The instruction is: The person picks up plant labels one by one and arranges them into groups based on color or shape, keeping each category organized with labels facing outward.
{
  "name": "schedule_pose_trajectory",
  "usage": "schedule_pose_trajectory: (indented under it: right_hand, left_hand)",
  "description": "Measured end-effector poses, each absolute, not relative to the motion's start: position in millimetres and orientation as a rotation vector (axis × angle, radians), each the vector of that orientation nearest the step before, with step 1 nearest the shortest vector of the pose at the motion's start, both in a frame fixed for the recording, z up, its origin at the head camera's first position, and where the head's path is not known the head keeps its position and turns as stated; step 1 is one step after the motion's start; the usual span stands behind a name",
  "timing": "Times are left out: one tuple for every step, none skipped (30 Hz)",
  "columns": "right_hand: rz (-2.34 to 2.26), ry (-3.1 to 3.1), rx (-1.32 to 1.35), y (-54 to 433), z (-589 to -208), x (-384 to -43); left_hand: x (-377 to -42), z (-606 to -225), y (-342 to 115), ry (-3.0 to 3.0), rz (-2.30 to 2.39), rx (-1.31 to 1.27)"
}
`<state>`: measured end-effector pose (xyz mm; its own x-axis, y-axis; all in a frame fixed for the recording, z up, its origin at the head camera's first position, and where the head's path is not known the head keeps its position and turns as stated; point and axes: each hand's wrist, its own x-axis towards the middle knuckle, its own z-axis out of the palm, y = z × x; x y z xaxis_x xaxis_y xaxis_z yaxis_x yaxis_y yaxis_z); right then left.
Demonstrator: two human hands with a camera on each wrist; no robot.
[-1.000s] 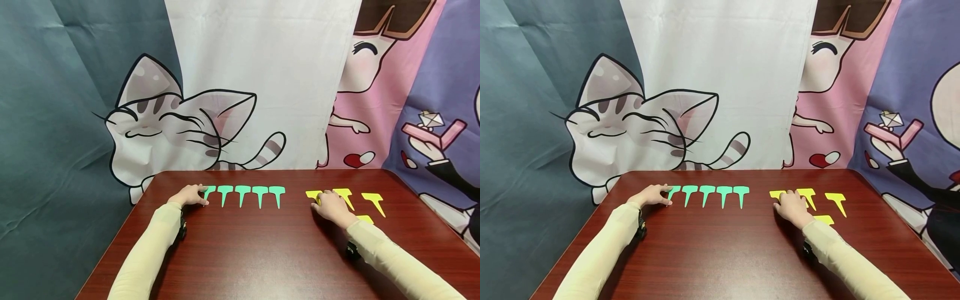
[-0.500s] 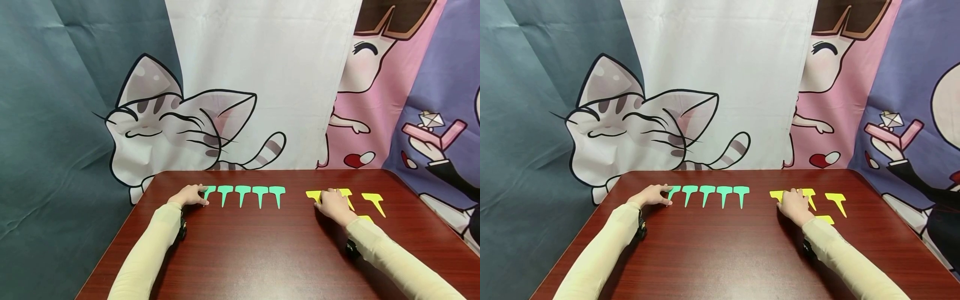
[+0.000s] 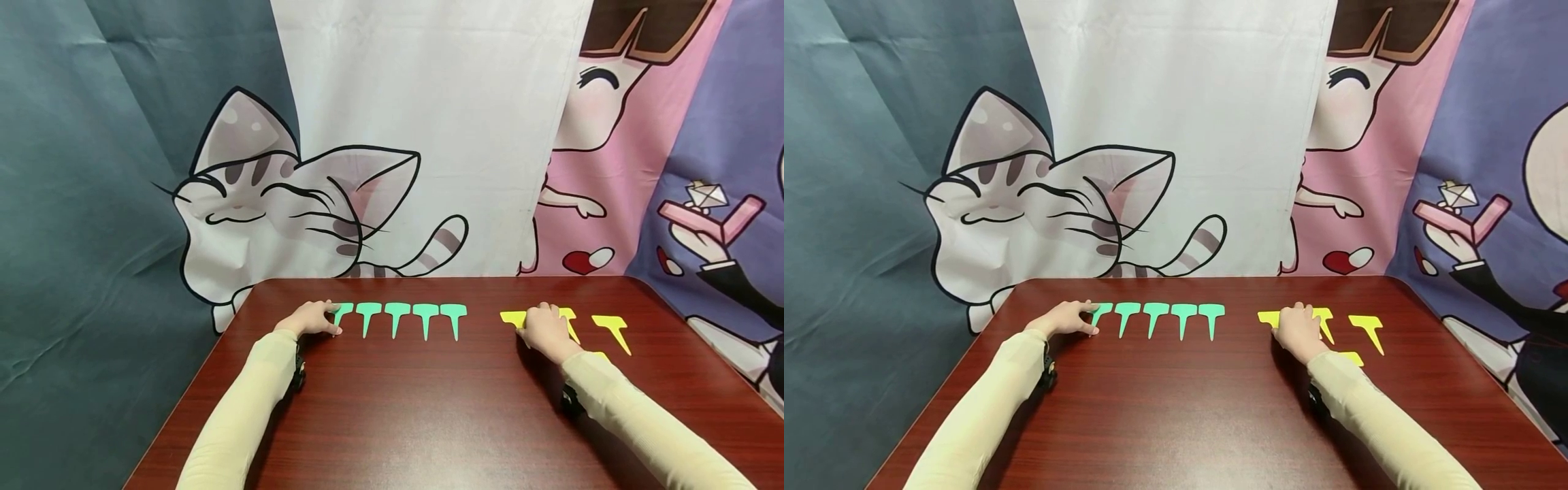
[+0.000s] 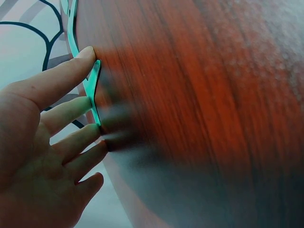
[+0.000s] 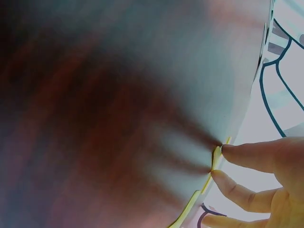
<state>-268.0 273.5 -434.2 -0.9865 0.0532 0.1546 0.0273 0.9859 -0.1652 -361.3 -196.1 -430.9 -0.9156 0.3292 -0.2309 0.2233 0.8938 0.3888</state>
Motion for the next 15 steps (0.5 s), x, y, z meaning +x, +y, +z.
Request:
schedule_pose_trajectory:
  right_hand:
    - [0.25, -2.97, -0.065, 273.6, -433.9, -268.2]
    - [0.251, -2.964, -0.07, 274.0, -434.0, -268.8]
    - [0.25, -2.961, -0.072, 274.3, -434.2, -269.2]
    - [0.253, -2.959, -0.075, 274.6, -434.4, -269.7]
    - [0.254, -2.957, -0.077, 275.0, -434.8, -270.2]
    - [0.258, -2.957, -0.08, 275.2, -435.0, -270.5]
    - [0.263, -2.959, -0.084, 275.3, -435.2, -270.9]
    - [0.27, -2.962, -0.09, 275.5, -435.3, -271.2]
    - [0.279, -2.967, -0.096, 275.6, -435.3, -271.5]
    - [0.289, -2.973, -0.103, 275.5, -435.1, -271.7]
    - [0.298, -2.98, -0.113, 275.6, -435.1, -272.1]
    - [0.308, -2.988, -0.122, 275.6, -435.1, -272.6]
    - [0.315, -2.996, -0.13, 275.7, -435.2, -273.2]
    - [0.318, -3.004, -0.139, 275.9, -435.5, -274.0]
    - [0.322, -3.012, -0.146, 276.0, -435.8, -274.6]
  left_hand:
    - [-361.5, -430.7, -196.1, 2.769, 0.519, 0.415]
    - [-361.8, -430.7, -196.0, 2.769, 0.519, 0.415]
    - [-361.5, -430.1, -195.8, 2.767, 0.521, 0.411]
    - [-361.7, -430.2, -195.8, 2.766, 0.521, 0.409]
    - [-361.7, -430.3, -195.7, 2.764, 0.52, 0.408]
    - [-361.6, -430.3, -195.5, 2.765, 0.513, 0.411]
    - [-361.6, -430.2, -195.4, 2.765, 0.509, 0.413]
    - [-361.5, -430.1, -195.2, 2.766, 0.506, 0.414]
    - [-361.3, -430.1, -195.0, 2.768, 0.5, 0.416]
    - [-361.3, -430.2, -194.9, 2.769, 0.496, 0.419]
    - [-361.0, -430.0, -194.6, 2.768, 0.497, 0.417]
    - [-360.7, -430.0, -194.4, 2.769, 0.495, 0.42]
    - [-360.6, -430.1, -194.5, 2.768, 0.497, 0.417]
    - [-360.3, -430.2, -194.4, 2.765, 0.499, 0.415]
    - [-360.1, -430.4, -194.3, 2.763, 0.501, 0.413]
